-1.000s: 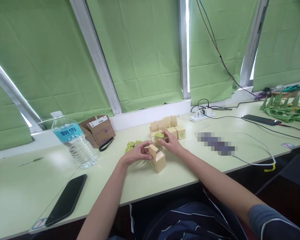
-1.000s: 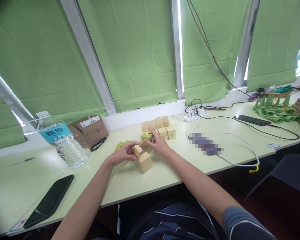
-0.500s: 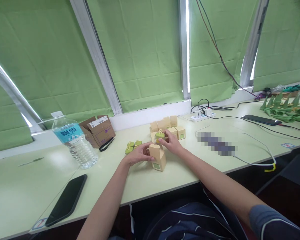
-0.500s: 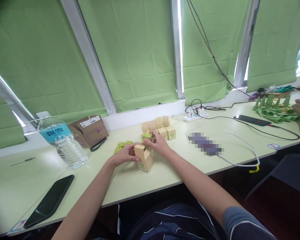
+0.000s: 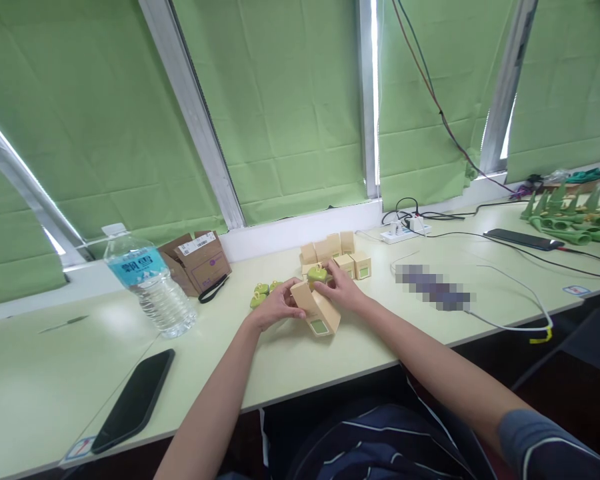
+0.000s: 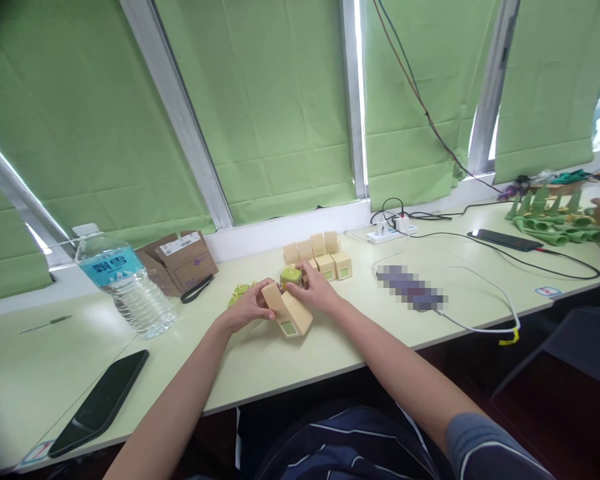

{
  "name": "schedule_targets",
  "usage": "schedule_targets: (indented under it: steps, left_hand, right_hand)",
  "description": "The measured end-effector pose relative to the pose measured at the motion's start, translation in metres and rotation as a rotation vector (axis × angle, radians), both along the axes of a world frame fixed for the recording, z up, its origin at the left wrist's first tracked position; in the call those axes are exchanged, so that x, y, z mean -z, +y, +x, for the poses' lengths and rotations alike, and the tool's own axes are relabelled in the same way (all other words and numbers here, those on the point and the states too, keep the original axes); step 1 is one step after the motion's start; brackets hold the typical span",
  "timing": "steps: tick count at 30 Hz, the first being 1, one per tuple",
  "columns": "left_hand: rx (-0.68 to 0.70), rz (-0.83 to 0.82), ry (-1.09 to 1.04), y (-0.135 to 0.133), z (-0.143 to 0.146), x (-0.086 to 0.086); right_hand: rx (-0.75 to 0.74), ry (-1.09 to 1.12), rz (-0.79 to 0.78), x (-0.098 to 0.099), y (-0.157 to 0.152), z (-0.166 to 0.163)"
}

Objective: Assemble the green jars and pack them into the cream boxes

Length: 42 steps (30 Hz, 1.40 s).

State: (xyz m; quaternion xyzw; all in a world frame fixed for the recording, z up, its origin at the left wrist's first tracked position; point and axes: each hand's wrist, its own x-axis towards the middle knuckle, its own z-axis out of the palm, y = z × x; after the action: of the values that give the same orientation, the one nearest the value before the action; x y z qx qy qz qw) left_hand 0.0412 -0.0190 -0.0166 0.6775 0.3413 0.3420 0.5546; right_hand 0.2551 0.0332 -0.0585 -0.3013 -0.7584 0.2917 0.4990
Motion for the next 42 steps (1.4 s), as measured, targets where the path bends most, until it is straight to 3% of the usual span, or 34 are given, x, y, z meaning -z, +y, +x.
schedule_targets:
  steps: [28,37,42]
  left_hand:
    - [-0.067,0.068,-0.021,0.004,0.007,0.002]
    - [-0.09,0.142,0.074,0.006,0.011,0.004]
    - [-0.078,0.15,0.098,0.006,0.011,0.004]
  right_hand:
    - [-0.157,0.157,-0.091,-0.007,-0.008,0.002]
    - [-0.236,0.202,-0.135,-0.006,-0.008,0.002]
    - [-0.166,0.175,-0.106,-0.004,-0.005,0.0]
